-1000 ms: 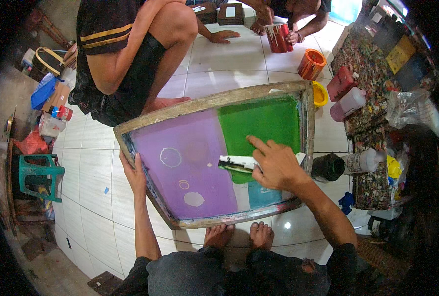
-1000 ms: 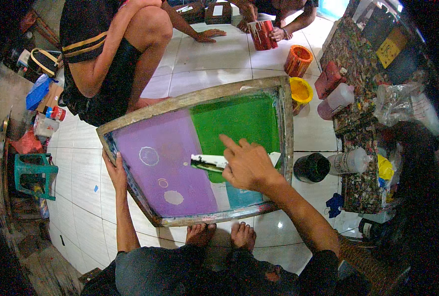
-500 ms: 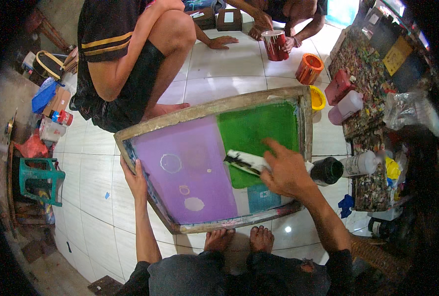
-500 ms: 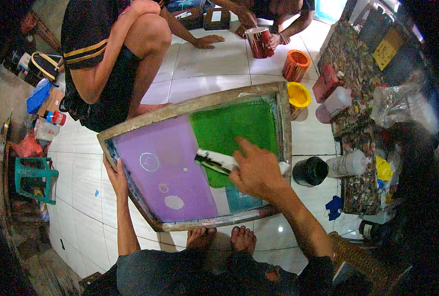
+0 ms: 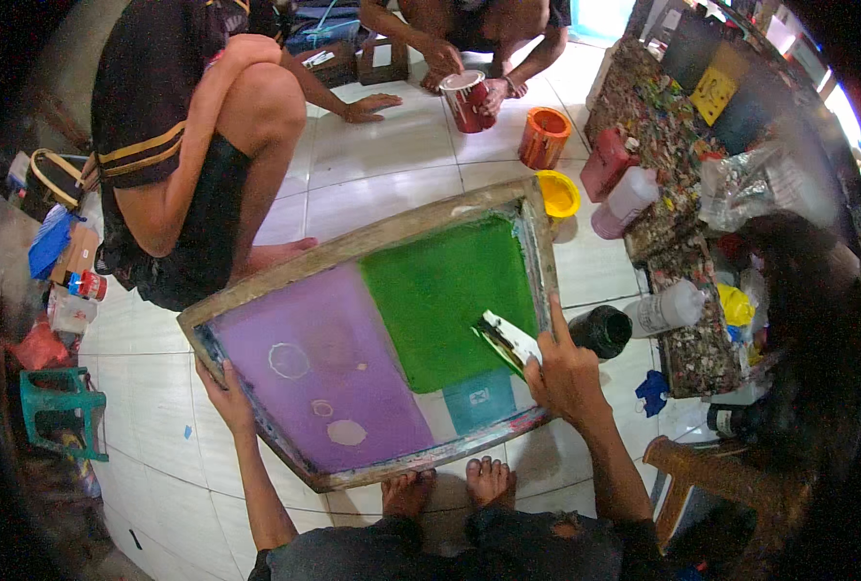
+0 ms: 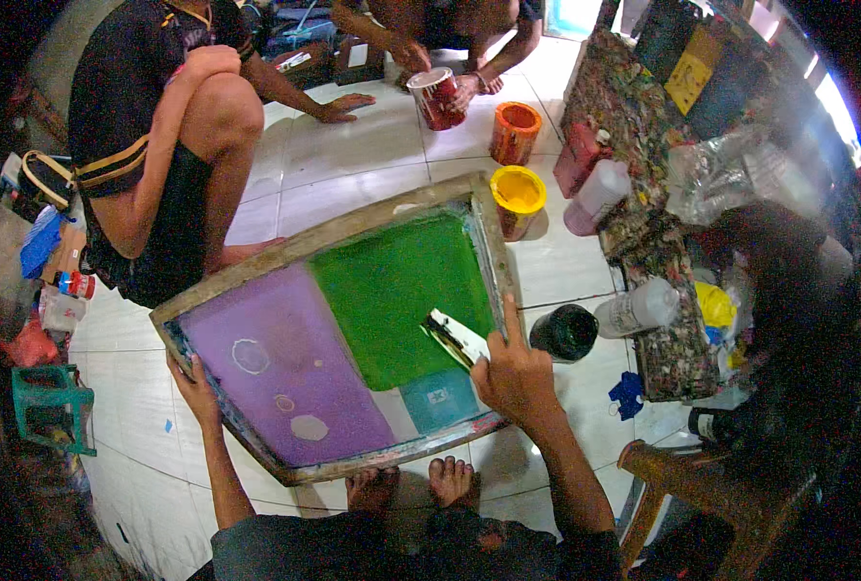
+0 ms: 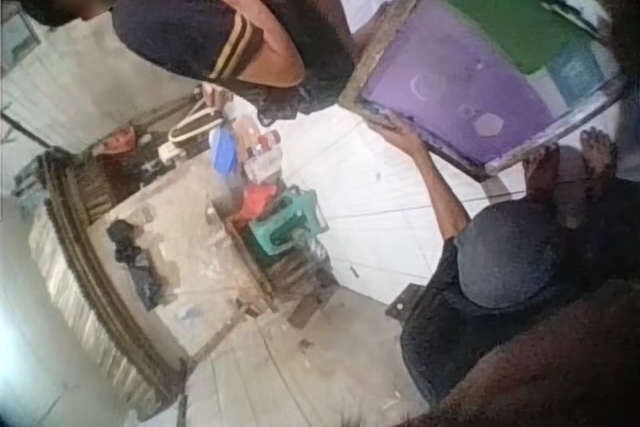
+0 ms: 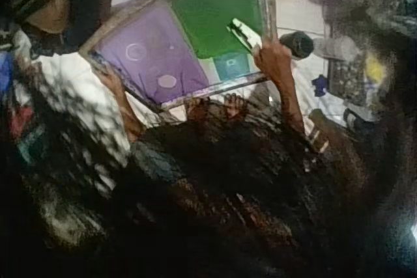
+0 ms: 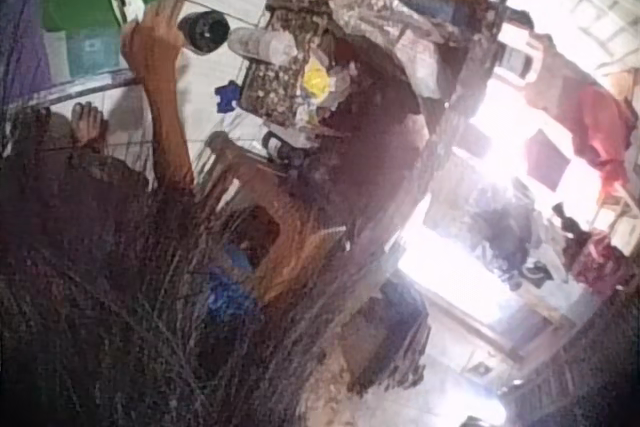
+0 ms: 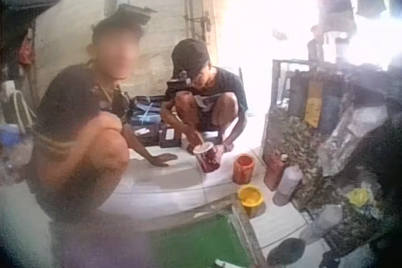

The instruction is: The person spreads green ink across a screen printing frame using a squeegee and kemudian cleans the frame with a cloth.

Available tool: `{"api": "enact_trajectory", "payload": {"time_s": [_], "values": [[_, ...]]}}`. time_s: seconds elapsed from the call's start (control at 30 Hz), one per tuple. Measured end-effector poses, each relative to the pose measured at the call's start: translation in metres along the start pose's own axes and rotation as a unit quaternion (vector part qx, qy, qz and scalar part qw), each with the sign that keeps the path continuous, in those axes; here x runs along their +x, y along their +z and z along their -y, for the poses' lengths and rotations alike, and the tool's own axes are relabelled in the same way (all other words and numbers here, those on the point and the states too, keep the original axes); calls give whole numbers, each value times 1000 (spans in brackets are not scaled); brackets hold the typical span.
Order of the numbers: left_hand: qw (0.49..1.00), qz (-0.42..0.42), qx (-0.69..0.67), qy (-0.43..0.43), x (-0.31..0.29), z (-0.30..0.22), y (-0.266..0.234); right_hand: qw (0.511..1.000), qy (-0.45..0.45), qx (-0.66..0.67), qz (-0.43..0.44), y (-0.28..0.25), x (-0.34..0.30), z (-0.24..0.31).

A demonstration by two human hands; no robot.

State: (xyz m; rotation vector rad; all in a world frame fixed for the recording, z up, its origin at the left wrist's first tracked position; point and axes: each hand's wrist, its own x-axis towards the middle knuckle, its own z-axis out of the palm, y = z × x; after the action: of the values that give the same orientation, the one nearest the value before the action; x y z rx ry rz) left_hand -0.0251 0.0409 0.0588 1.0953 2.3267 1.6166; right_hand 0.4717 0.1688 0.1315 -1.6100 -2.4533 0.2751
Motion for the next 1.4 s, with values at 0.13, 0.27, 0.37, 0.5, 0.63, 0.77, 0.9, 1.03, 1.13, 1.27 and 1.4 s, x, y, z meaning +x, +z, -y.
{"api": "enact_trajectory", "payload": {"time_s": [0.13,0.27,0.37,0.5,0.63,0.77,0.9,1.03,1.13,1.27,1.4], "values": [[1000,-15,17,4,0,-1,0,986,-53,131,87,-24,-7,27],[999,-16,36,11,0,-4,3,981,-177,82,-12,-32,28,56],[999,-6,39,-13,-1,-11,4,950,-288,-53,-105,-33,77,61],[1000,11,-19,-8,-2,-18,4,921,-327,-124,-171,-16,139,65],[1000,11,1,12,-2,-11,0,891,-351,-144,-250,3,163,60],[1000,5,-9,20,-1,2,-1,902,-367,-143,-177,16,153,47],[1000,7,-11,21,2,6,1,901,-395,-145,-108,29,124,37],[999,14,-31,4,1,4,4,899,-407,-151,-58,48,83,31],[1000,14,-18,17,1,5,4,889,-421,-165,-72,62,56,27],[1000,13,3,16,2,11,4,897,-412,-156,-32,79,31,22],[1000,14,-4,-9,4,12,4,887,-439,-140,18,70,25,19]]}}
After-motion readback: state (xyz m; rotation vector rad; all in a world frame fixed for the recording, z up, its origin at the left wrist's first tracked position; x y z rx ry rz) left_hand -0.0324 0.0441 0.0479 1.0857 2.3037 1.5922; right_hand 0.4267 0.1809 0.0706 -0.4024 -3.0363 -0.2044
